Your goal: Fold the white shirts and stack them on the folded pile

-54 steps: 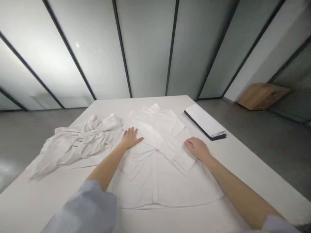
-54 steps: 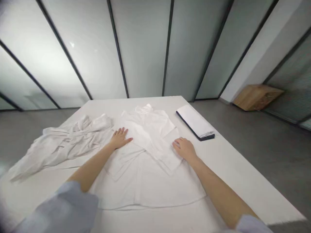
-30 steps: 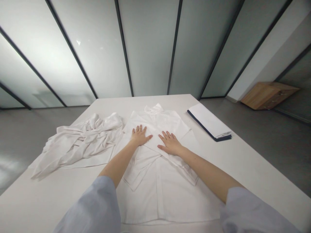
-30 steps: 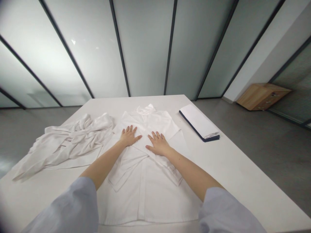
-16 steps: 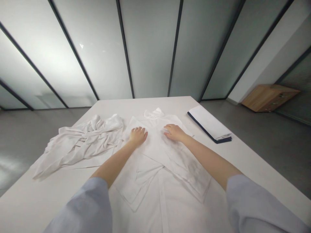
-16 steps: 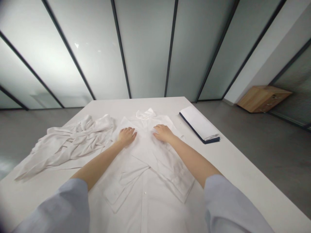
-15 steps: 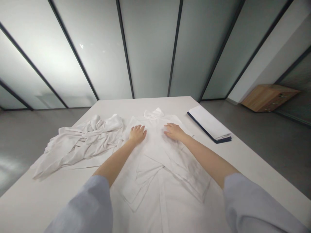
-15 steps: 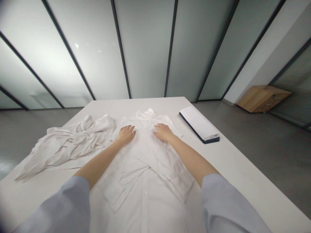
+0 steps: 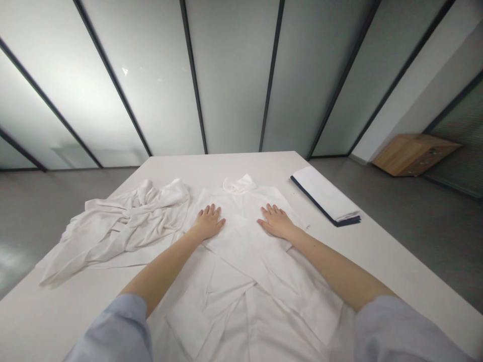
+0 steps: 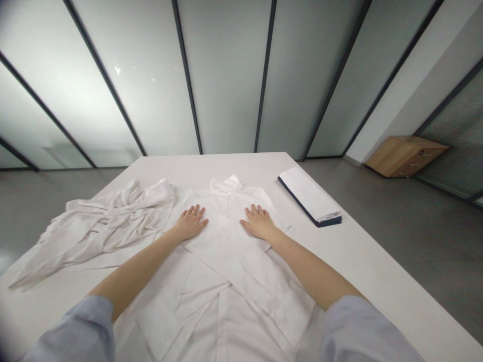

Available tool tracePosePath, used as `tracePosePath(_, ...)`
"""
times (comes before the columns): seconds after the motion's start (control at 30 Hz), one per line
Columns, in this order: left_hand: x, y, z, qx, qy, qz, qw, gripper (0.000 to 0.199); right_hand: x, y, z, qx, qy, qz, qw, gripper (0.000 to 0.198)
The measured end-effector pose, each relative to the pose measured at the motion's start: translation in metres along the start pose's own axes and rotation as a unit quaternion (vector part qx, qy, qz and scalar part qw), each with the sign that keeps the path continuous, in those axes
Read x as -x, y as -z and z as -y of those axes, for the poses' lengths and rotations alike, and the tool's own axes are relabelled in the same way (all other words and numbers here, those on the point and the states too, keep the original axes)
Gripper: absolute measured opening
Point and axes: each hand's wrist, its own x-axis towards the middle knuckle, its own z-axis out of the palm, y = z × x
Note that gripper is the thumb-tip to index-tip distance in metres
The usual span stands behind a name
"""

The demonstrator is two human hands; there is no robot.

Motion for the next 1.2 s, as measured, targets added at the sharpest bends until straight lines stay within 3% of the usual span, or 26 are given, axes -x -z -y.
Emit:
tracePosePath(0.17,0.029,0.020,-0.010,-0.027,-0.037,0.045,0.998,0.060,0.032,0.027,0.010,0.046,0.059,0.025,0.997,0.058)
tracePosePath(0.27,0.026,0.040,-0.008,-0.041,-0.059,0.105,0.992,0.053,0.026,0.047,0.002,0.034,0.055,0.073,0.995,0.045)
tracePosePath(0.33,0.008,0.050,-0.005,-0.036,-0.046,0.104,0.993,0.047,0.007,0.056,-0.007,-0.005,0.023,0.058,0.998,0.043)
tracePosePath(0.43,-0.034,0.054,-0.002,0.020,0.003,0.038,0.999,0.047,-0.037,0.059,-0.017,-0.086,-0.023,0.005,0.996,0.041)
tracePosePath(0.63,-0.100,0.024,-0.001,0.153,0.128,0.046,0.979,0.047,-0.099,0.043,-0.006,-0.161,-0.053,-0.014,0.985,0.036)
tracePosePath(0.77,-0.118,0.016,0.004,0.221,0.137,0.051,0.964,0.035,-0.111,0.035,0.001,-0.177,-0.085,-0.006,0.981,0.034)
tracePosePath(0.9,-0.121,0.019,0.005,0.258,0.131,0.038,0.956,0.030,-0.117,0.034,-0.002,-0.183,-0.111,-0.022,0.977,0.029)
tracePosePath(1.03,-0.109,0.016,0.007,0.286,0.077,-0.040,0.954,0.030,-0.107,0.031,-0.011,-0.146,-0.064,-0.144,0.977,0.031)
tracePosePath(1.1,-0.098,0.013,0.010,0.234,0.043,-0.076,0.968,0.030,-0.097,0.028,-0.014,-0.116,-0.025,-0.160,0.980,0.033)
tracePosePath(1.2,-0.082,0.013,0.011,0.135,0.030,-0.091,0.986,0.031,-0.085,0.025,-0.017,-0.054,0.015,-0.125,0.991,0.030)
